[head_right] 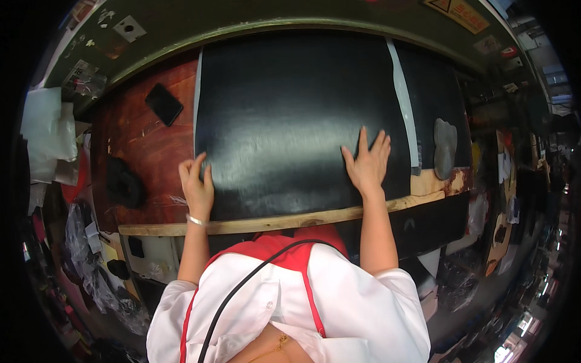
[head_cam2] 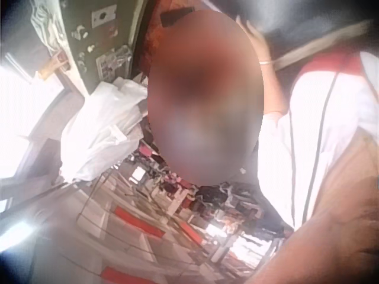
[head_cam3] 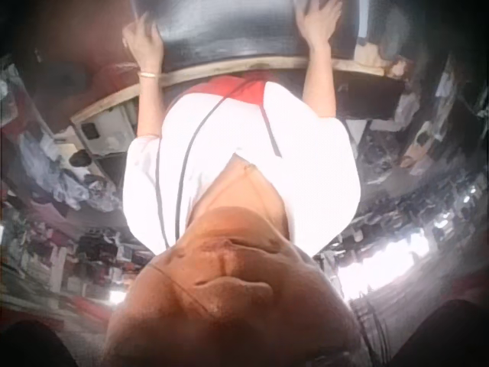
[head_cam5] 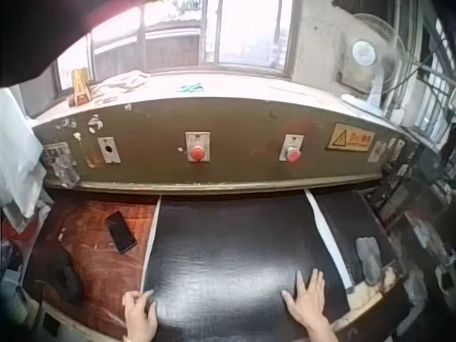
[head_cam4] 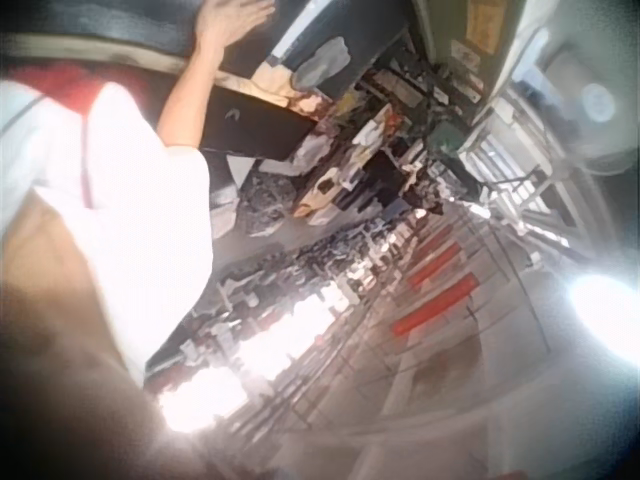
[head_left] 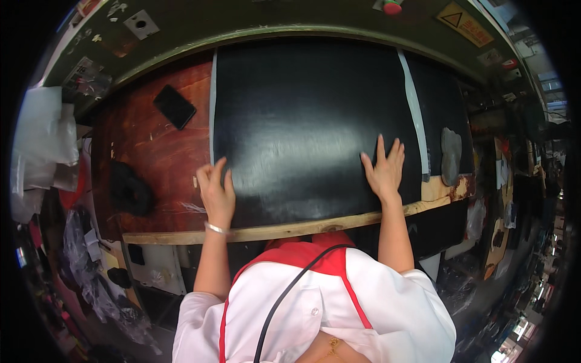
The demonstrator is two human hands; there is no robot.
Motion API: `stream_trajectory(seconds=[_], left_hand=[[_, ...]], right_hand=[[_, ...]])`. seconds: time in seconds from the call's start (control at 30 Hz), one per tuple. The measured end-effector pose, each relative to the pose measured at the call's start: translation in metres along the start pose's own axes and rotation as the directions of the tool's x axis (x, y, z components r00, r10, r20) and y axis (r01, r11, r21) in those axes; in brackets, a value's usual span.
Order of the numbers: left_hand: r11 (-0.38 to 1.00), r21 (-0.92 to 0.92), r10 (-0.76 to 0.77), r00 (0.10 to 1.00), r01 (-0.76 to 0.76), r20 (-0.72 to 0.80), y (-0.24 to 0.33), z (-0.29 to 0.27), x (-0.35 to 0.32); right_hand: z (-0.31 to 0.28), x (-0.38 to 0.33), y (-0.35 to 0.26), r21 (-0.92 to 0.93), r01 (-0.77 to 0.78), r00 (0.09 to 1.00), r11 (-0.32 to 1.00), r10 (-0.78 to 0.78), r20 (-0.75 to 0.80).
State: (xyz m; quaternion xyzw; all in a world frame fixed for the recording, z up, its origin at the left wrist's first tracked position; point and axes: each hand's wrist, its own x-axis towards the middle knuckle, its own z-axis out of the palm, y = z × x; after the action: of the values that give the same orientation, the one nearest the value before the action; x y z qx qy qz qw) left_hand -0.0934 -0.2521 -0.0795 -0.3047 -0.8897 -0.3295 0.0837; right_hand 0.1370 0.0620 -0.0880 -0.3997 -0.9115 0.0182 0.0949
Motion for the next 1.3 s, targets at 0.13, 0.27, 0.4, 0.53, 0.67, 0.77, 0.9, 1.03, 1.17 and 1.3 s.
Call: stream_trajectory(seconds=[0.13, 0.27, 0.4, 0.53, 0.67, 0.77, 0.9, 1.03, 1.17, 1.3], left_hand=[[0.982, 0.16, -0.115, 0.987, 0.097, 0.108, 0.026, 0.025, 0.066], [0.977, -0.108, 0.165, 0.971, -0.185, -0.17, 0.126, -0.032, 0.084], [0.691, -0.184, 0.585, 0.69, -0.699, -0.426, 0.235, -0.117, 0.041], [0.597, -0.162, 0.644, 0.589, -0.786, -0.488, 0.278, -0.083, 0.028], [0.606, -0.063, 0.647, 0.538, -0.793, -0.54, 0.281, -0.059, 0.029], [0.636, 0.04, 0.644, 0.501, -0.771, -0.578, 0.257, -0.068, 0.026], [0.679, 0.263, 0.657, 0.407, -0.686, -0.634, 0.177, -0.113, -0.006], [0.68, 0.24, 0.709, 0.539, -0.693, -0.454, 0.049, -0.196, -0.021], [0.805, 0.212, 0.592, 0.723, -0.554, -0.358, -0.114, -0.245, 0.042], [0.88, -0.203, 0.458, 0.881, -0.43, 0.118, -0.225, -0.202, 0.109]], right_hand=[[0.011, 0.079, 0.0, -0.037, -0.067, 0.994, 0.997, 0.07, 0.084], [0.015, 0.115, 0.002, -0.074, -0.025, 0.991, 0.997, 0.034, 0.132], [0.027, 0.115, 0.021, -0.091, 0.093, 0.995, 0.992, -0.088, 0.05], [0.04, 0.116, 0.046, -0.065, 0.208, 0.975, 0.976, -0.212, -0.073], [0.032, 0.127, 0.046, -0.025, 0.246, 0.967, 0.969, -0.247, -0.062], [0.007, 0.119, 0.01, -0.012, 0.271, 0.953, 0.963, -0.27, -0.14], [-0.023, 0.081, -0.095, 0.604, 0.47, 0.88, 0.644, -0.39, -0.27], [-0.032, -0.003, -0.221, 0.982, 0.02, 0.782, 0.187, -0.615, 0.101], [-0.003, -0.064, -0.365, 0.838, -0.513, 0.573, 0.184, -0.654, 0.494], [0.02, -0.102, -0.466, 0.466, -0.87, 0.473, -0.159, -0.536, 0.699]])
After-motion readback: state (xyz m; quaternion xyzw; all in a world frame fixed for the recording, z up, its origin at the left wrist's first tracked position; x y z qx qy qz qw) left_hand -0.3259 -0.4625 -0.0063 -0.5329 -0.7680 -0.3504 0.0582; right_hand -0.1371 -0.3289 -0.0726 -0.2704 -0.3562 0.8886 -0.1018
